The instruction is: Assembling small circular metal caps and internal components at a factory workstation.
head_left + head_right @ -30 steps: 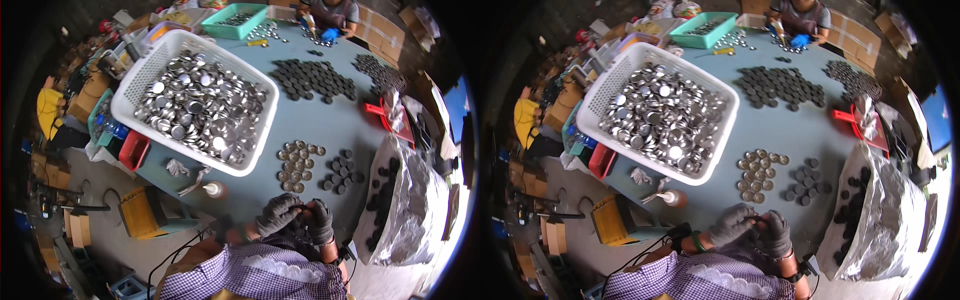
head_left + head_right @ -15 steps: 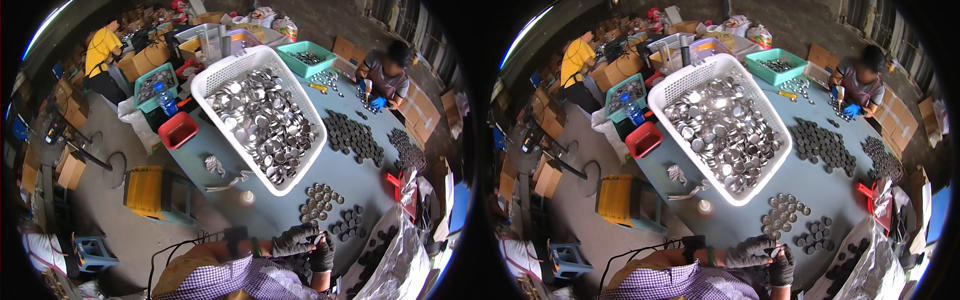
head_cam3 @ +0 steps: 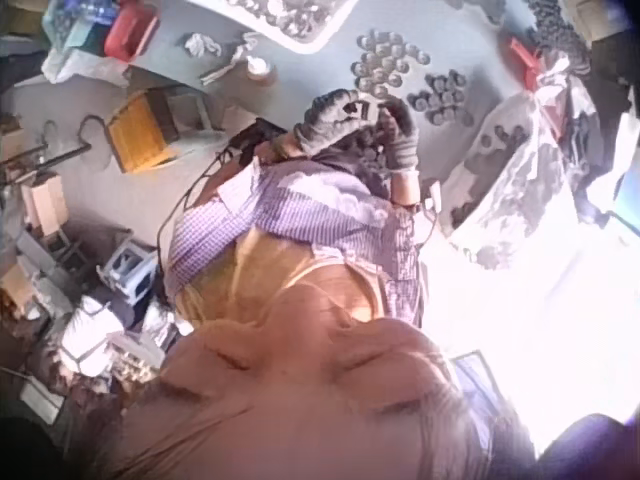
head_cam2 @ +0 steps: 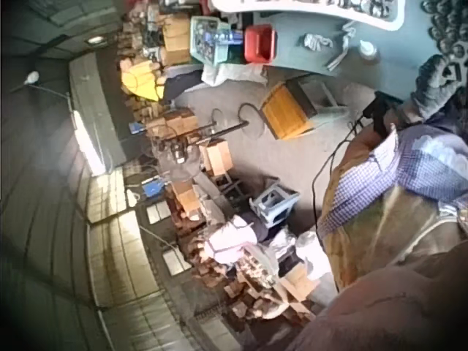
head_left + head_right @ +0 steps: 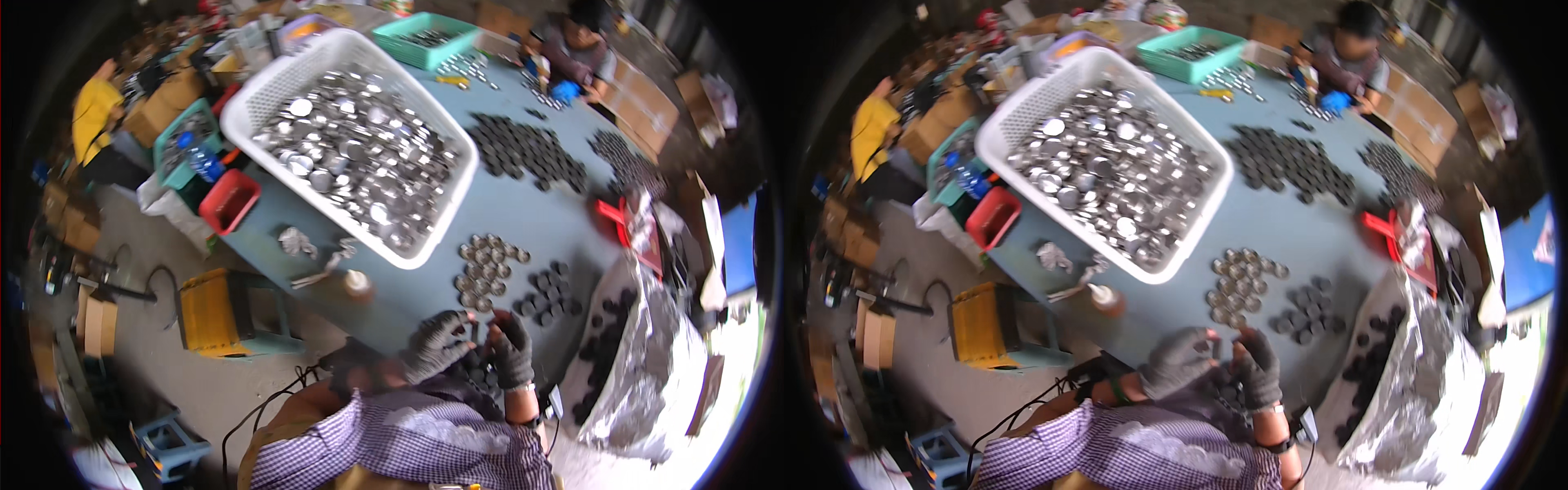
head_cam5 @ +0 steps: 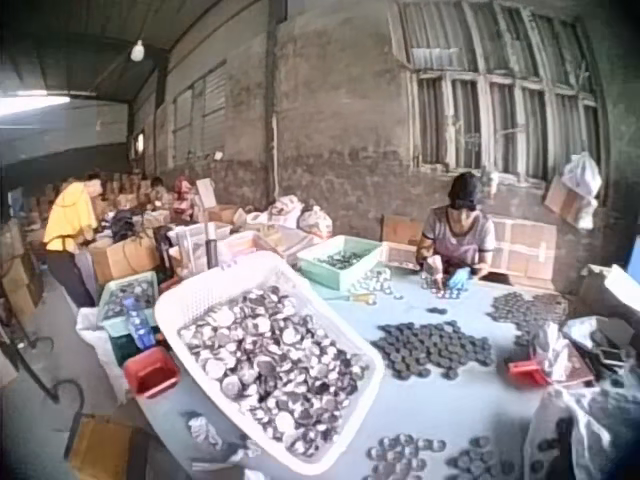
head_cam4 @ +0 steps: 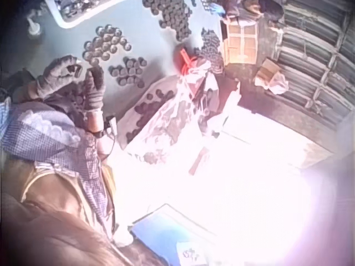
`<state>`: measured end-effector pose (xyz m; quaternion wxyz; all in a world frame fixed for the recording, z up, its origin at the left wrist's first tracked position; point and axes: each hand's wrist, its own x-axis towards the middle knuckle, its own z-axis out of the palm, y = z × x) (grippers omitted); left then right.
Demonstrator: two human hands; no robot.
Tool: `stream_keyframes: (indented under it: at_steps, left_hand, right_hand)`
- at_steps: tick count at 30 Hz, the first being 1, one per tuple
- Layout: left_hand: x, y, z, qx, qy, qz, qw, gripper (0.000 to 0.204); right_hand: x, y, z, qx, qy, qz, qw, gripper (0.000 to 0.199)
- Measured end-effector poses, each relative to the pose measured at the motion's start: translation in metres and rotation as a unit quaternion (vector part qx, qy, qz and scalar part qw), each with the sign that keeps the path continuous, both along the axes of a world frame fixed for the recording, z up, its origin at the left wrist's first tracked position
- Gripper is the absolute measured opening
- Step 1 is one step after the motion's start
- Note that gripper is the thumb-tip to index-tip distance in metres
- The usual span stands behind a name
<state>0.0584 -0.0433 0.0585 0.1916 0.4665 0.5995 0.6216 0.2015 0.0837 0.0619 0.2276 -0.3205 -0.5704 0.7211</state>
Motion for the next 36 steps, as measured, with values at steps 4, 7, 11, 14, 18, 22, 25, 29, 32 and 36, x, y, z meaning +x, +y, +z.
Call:
stream_keyframes:
  at_steps: [4,7,11,14,18,22,25,29,32,36]
  left_hand:
    - [-0.003,0.009,0.011,-0.022,0.064,0.005,0.998,0.052]
    - [-0.002,0.016,0.004,-0.046,0.065,-0.011,0.997,0.054]
    - [-0.001,0.022,0.0,-0.079,0.041,-0.028,0.996,0.056]
    - [0.0,0.027,0.001,-0.087,0.054,-0.03,0.994,0.055]
    - [0.0,0.035,0.0,-0.081,0.062,-0.04,0.994,0.053]
    - [-0.003,0.043,0.0,-0.089,0.089,-0.029,0.992,0.052]
    - [-0.007,0.051,-0.009,-0.062,0.086,-0.032,0.994,0.054]
    - [-0.012,0.062,-0.01,-0.027,0.099,0.004,0.995,0.055]
    - [-0.015,0.063,-0.005,-0.033,0.081,0.017,0.996,0.055]
    - [-0.02,0.055,-0.012,-0.07,0.067,0.003,0.995,0.051]
  right_hand:
    - [0.001,0.006,-0.007,0.057,0.065,0.023,0.996,0.048]
    - [0.022,0.013,-0.011,0.051,0.019,0.048,0.997,0.046]
    - [0.028,0.018,-0.003,-0.054,-0.074,0.067,0.994,0.043]
    - [0.02,0.017,-0.001,-0.095,-0.014,0.042,0.995,0.041]
    - [0.015,0.019,-0.005,-0.08,-0.044,0.061,0.994,0.038]
    - [0.002,0.028,0.012,-0.075,-0.054,0.073,0.993,0.039]
    - [-0.007,0.045,0.017,-0.048,-0.006,0.108,0.993,0.038]
    - [-0.026,0.081,-0.003,0.143,-0.127,0.151,0.97,0.032]
    - [-0.036,0.129,-0.012,0.455,-0.228,0.017,0.861,0.026]
    - [-0.042,0.178,-0.038,0.523,-0.298,-0.006,0.798,0.019]
